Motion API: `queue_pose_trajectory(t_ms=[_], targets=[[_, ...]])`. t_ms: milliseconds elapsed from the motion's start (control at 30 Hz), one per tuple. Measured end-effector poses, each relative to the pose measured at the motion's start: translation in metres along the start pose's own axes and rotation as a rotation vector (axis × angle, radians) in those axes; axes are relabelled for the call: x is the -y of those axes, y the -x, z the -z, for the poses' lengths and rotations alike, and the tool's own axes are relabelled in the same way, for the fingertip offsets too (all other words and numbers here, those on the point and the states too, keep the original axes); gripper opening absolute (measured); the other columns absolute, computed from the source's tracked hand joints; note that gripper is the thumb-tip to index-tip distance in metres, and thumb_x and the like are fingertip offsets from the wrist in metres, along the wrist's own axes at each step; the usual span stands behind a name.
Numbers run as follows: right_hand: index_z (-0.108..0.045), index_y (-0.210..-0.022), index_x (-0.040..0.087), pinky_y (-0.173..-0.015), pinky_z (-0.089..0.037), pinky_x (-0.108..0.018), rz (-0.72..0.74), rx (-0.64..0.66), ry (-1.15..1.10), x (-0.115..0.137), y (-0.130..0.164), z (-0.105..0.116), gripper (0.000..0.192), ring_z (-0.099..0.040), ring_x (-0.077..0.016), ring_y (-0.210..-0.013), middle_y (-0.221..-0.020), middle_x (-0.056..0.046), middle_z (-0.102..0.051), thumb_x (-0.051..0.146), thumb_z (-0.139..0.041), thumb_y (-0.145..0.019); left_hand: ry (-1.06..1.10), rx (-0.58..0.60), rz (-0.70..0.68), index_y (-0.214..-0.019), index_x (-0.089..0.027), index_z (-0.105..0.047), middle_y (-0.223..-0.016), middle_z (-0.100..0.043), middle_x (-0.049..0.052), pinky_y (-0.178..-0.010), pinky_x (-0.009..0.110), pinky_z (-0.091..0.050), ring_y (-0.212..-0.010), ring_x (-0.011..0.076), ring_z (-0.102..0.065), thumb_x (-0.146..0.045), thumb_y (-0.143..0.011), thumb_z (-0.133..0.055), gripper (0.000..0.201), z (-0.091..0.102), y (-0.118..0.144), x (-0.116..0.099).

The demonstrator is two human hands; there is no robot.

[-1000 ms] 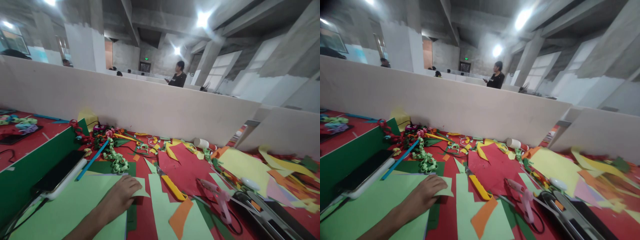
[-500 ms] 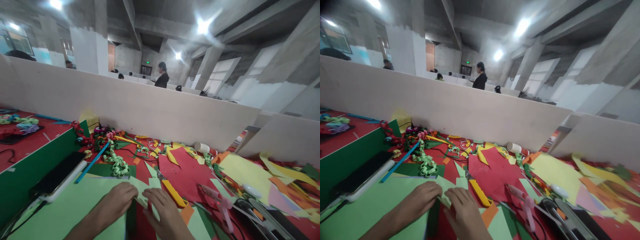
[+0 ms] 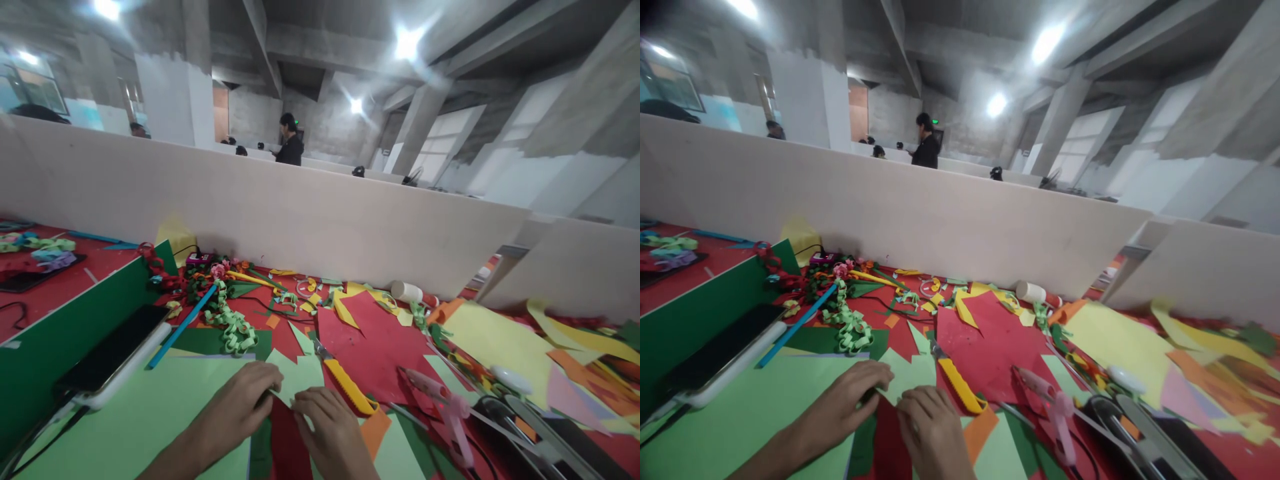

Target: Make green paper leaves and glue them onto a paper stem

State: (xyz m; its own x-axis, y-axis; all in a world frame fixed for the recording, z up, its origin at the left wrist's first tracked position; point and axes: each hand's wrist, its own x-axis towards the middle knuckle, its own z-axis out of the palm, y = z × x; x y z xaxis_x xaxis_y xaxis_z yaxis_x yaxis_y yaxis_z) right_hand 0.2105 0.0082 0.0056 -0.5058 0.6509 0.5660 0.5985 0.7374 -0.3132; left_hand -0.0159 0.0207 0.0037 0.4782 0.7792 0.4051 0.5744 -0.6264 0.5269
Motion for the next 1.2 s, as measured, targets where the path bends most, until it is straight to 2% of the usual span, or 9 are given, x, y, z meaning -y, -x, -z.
queue_pose_trajectory(t_ms=[67,167,333,467,633,733,833,1067,1200], targets=[[-0.061,-0.096,0.026,-0.071,-0.053,-0.032,-0.080,-0.049,-0.011,-0.002,-0.004,-0.003,0.020,-0.071,-0.0203,-0.079,-0.087,0.000,-0.075,0.007,-0.054,-0.095,-0.066,-0.047,0.020,-0.120,-0.026,-0.060,-0.133,-0.067,0.008,-0.109,0.042,-0.051,-0.129,0.0258,-0.060,-0.003,-0.092,-0.051,0.037,0.002,0.001,-0.002],[-0.062,-0.096,0.025,-0.070,-0.052,-0.032,-0.149,-0.081,-0.012,-0.003,-0.013,-0.003,0.020,-0.070,-0.0205,-0.078,-0.086,-0.001,-0.073,0.007,-0.054,-0.095,-0.226,-0.161,0.003,-0.135,-0.028,-0.056,-0.144,-0.060,0.010,-0.106,0.049,-0.052,-0.133,0.0306,-0.055,-0.010,-0.097,-0.053,0.042,0.006,0.001,-0.007],[-0.064,-0.100,0.028,-0.075,-0.054,-0.028,-0.145,-0.027,-0.209,-0.003,-0.021,-0.003,0.019,-0.070,-0.0175,-0.082,-0.088,0.003,-0.074,0.011,-0.058,-0.097,-0.192,-0.117,-0.040,-0.130,-0.027,-0.060,-0.121,-0.074,0.006,-0.101,0.047,-0.053,-0.117,0.0281,-0.065,-0.012,-0.099,-0.056,0.035,0.007,-0.002,-0.017],[-0.062,-0.117,0.028,-0.079,-0.058,-0.027,-0.125,-0.176,-0.197,-0.001,-0.018,-0.010,0.022,-0.072,-0.0179,-0.089,-0.099,-0.001,-0.075,0.016,-0.059,-0.100,-0.058,-0.094,0.164,-0.101,-0.028,-0.070,-0.101,-0.078,0.002,-0.097,0.045,-0.056,-0.102,0.0267,-0.071,-0.013,-0.096,-0.060,0.018,0.002,-0.003,-0.017],[-0.065,-0.121,0.025,-0.083,-0.059,-0.034,0.027,-0.252,0.041,0.004,-0.018,-0.013,0.024,-0.071,-0.0225,-0.094,-0.106,-0.007,-0.076,0.016,-0.060,-0.100,0.040,-0.137,0.369,-0.099,-0.028,-0.071,-0.105,-0.077,0.003,-0.103,0.043,-0.054,-0.111,0.0267,-0.069,-0.016,-0.092,-0.061,0.017,-0.007,-0.002,-0.014],[-0.066,-0.122,0.024,-0.082,-0.060,-0.035,-0.004,-0.241,0.030,0.003,-0.019,-0.015,0.024,-0.071,-0.0225,-0.094,-0.107,-0.007,-0.075,0.017,-0.060,-0.100,0.080,-0.112,0.360,-0.100,-0.027,-0.071,-0.106,-0.078,0.003,-0.108,0.045,-0.050,-0.114,0.0269,-0.068,-0.020,-0.095,-0.061,0.014,-0.007,-0.002,-0.015],[-0.068,-0.121,0.026,-0.080,-0.060,-0.034,-0.077,-0.238,-0.037,0.001,-0.018,-0.017,0.024,-0.071,-0.0220,-0.092,-0.103,-0.006,-0.075,0.018,-0.060,-0.099,0.102,-0.094,0.311,-0.100,-0.027,-0.070,-0.104,-0.077,0.003,-0.103,0.046,-0.053,-0.109,0.0268,-0.068,-0.020,-0.097,-0.060,0.013,-0.005,-0.002,-0.017],[-0.070,-0.103,0.026,-0.077,-0.057,-0.030,-0.284,-0.154,-0.308,0.008,-0.020,-0.010,0.014,-0.070,-0.0211,-0.088,-0.095,-0.004,-0.074,0.017,-0.062,-0.096,0.088,-0.105,0.232,-0.101,-0.027,-0.071,-0.103,-0.076,0.002,-0.100,0.045,-0.052,-0.104,0.0259,-0.067,-0.015,-0.096,-0.061,0.016,-0.004,0.000,-0.018],[-0.070,-0.097,0.026,-0.081,-0.056,-0.028,-0.317,-0.118,-0.425,0.011,-0.022,-0.008,0.016,-0.069,-0.0199,-0.092,-0.096,-0.003,-0.072,0.015,-0.060,-0.094,0.092,-0.108,0.223,-0.102,-0.027,-0.071,-0.104,-0.076,0.001,-0.097,0.042,-0.052,-0.105,0.0260,-0.066,-0.016,-0.096,-0.065,0.013,-0.002,0.000,-0.021]])
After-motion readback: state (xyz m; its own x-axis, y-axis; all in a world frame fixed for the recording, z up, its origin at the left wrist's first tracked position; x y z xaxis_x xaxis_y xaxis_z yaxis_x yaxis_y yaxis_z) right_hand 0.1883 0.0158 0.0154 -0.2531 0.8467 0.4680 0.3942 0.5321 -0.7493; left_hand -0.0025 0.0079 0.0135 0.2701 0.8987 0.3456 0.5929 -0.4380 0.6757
